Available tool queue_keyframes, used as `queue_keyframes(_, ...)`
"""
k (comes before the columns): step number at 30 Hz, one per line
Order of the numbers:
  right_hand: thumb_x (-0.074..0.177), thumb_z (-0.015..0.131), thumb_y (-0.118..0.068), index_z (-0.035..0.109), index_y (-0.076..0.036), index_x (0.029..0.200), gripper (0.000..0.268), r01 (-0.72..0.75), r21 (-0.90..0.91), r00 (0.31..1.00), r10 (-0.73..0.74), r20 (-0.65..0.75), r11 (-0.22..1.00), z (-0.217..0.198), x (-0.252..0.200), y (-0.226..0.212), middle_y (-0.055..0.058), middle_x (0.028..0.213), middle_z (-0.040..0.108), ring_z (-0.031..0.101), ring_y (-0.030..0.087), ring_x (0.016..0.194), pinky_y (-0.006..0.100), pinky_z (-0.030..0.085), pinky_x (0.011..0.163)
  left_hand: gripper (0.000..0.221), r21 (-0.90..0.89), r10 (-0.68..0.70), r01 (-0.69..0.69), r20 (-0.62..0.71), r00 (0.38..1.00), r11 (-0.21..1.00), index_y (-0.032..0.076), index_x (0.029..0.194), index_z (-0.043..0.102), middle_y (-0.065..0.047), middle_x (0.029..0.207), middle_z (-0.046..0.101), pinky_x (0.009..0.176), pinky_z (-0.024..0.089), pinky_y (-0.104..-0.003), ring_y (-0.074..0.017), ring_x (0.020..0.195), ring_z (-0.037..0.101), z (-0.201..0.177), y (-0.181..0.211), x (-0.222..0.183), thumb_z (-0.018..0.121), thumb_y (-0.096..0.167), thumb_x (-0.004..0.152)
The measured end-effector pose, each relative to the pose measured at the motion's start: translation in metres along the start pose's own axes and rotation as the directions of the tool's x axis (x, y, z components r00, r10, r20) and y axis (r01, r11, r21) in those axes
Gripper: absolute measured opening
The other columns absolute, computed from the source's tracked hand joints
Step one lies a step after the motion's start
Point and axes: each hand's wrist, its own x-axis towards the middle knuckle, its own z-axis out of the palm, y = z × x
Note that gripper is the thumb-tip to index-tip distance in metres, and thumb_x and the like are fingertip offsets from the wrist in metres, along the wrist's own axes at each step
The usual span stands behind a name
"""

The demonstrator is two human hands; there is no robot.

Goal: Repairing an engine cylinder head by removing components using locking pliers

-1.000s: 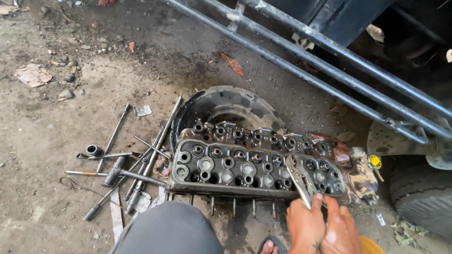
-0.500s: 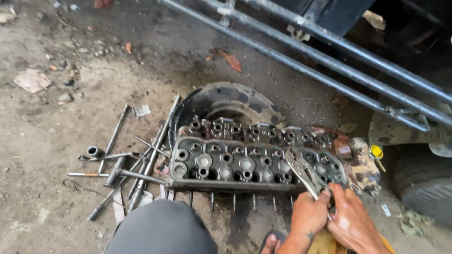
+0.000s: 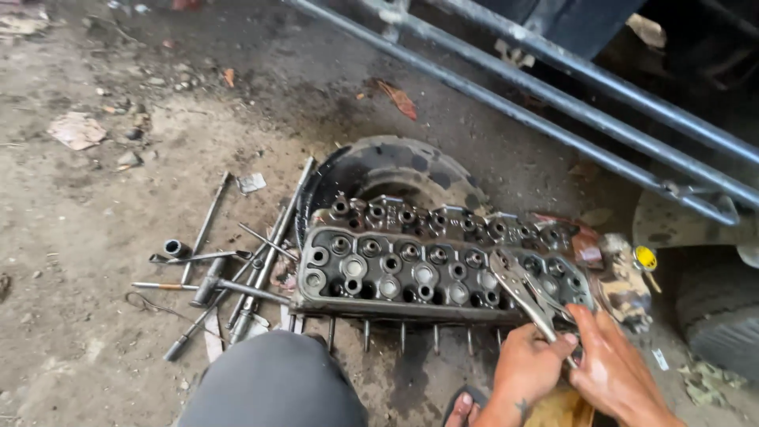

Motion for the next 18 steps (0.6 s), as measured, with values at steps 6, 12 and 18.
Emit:
queue_keyframes(6,0.086,0.048,-0.055,0.043,-0.035,0.151,0.068,-0.545,0.188,0.832,0.555,0.004,0.817,-0.015,-0.044,-0.106,0.017,0.137,0.059,0.063,0.042,0.126,0.052,0.050,0.100,0.035,0.206,-0.032,0.109,-0.345,0.938,0.973,0.014,0.089,0.077,-0.013,0.096,0.075,0.094,0.048,-0.042,-0.0370,0.104,0.066,-0.026,0.023,-0.027,0.065,0.047,0.089)
queue_keyframes(12,0.097,0.046,-0.056,0.029,-0.026,0.145,0.058,-0.365,0.007,0.884,0.344,0.318,0.931,-0.070,-0.041,-0.093,0.008,0.124,0.062,0.076,0.029,0.110,0.049,0.062,0.103,0.035,0.173,0.026,0.018,-0.249,0.968,0.985,0.012,0.087,0.075,-0.007,0.080,0.076,0.085,0.054,-0.037,-0.0266,0.093,0.075,-0.012,0.016,-0.011,0.059,0.041,0.098)
queue_keyframes(18,0.080,0.057,-0.032,0.045,-0.026,0.136,0.058,-0.264,-0.235,0.866,0.337,0.370,0.936,-0.110,-0.006,-0.077,0.011,0.110,0.079,0.083,0.026,0.095,0.037,0.056,0.075,0.025,-0.017,-0.006,0.003,-0.200,0.980,1.000,0.021,0.087,0.073,0.008,0.083,0.073,0.072,0.049,-0.029,-0.0051,0.076,0.065,-0.001,0.032,-0.017,0.068,0.043,0.096)
